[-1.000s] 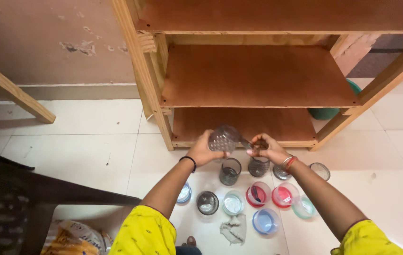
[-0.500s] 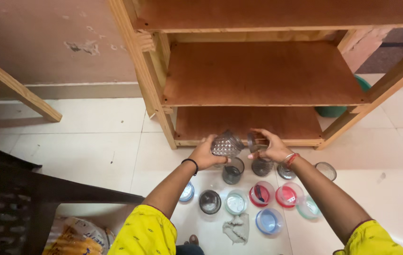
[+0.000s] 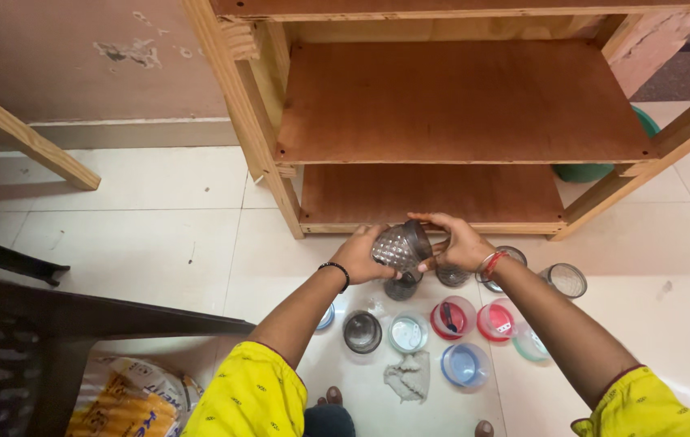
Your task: The person removes plastic containers from a wooden shelf, wipes the shelf surfaces with a cloth, and then places the containers back on the floor. The task involves handling multiple containers and cleaning the shelf.
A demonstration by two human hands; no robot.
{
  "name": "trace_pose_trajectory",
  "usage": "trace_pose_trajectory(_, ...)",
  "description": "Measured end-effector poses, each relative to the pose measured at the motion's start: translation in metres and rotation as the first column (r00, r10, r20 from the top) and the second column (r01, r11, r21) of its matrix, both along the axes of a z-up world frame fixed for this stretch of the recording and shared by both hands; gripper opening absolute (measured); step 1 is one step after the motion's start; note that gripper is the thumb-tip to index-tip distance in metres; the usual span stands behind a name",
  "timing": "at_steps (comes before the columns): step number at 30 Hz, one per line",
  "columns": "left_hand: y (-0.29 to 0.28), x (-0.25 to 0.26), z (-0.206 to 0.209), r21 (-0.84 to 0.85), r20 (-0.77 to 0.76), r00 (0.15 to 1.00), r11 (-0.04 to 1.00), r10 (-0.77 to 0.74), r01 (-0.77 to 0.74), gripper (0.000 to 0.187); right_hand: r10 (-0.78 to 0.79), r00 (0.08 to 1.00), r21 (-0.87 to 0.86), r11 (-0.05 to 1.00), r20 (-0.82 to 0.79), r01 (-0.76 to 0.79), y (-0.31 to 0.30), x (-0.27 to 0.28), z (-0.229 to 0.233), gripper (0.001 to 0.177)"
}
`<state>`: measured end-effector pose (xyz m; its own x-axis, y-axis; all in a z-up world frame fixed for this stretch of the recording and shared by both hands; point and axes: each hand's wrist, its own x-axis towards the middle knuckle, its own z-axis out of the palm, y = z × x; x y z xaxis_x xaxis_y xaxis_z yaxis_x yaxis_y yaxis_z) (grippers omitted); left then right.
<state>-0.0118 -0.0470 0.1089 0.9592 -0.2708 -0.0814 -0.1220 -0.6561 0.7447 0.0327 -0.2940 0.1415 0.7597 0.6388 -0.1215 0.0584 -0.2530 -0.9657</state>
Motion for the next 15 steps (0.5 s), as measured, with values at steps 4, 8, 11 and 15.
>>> trace_pose_trajectory(4,-0.001,-0.001,0.008,0.003,0.027,1.000,1.000,0.003,-0.003,0.108,0.018,0.975,-0.111,0.994,0.220,0.007,-0.002,0.000,0.003,0.100)
trace_pose_trajectory(8,0.000,-0.004,0.018,0.001,0.052,0.999,1.000,0.003,-0.003,0.106,-0.054,0.997,-0.060,0.997,0.054,0.058,-0.003,-0.001,0.003,0.097)
trace_pose_trajectory(11,-0.001,-0.005,0.024,0.042,0.093,0.996,0.999,-0.007,0.003,0.105,-0.103,0.993,-0.121,0.987,0.059,0.109,-0.006,0.003,0.000,0.092)
trace_pose_trajectory(15,-0.005,-0.006,0.026,0.074,0.100,0.995,0.997,-0.009,0.002,0.105,-0.262,0.964,-0.268,0.933,-0.045,0.241,-0.005,0.006,-0.009,0.078)
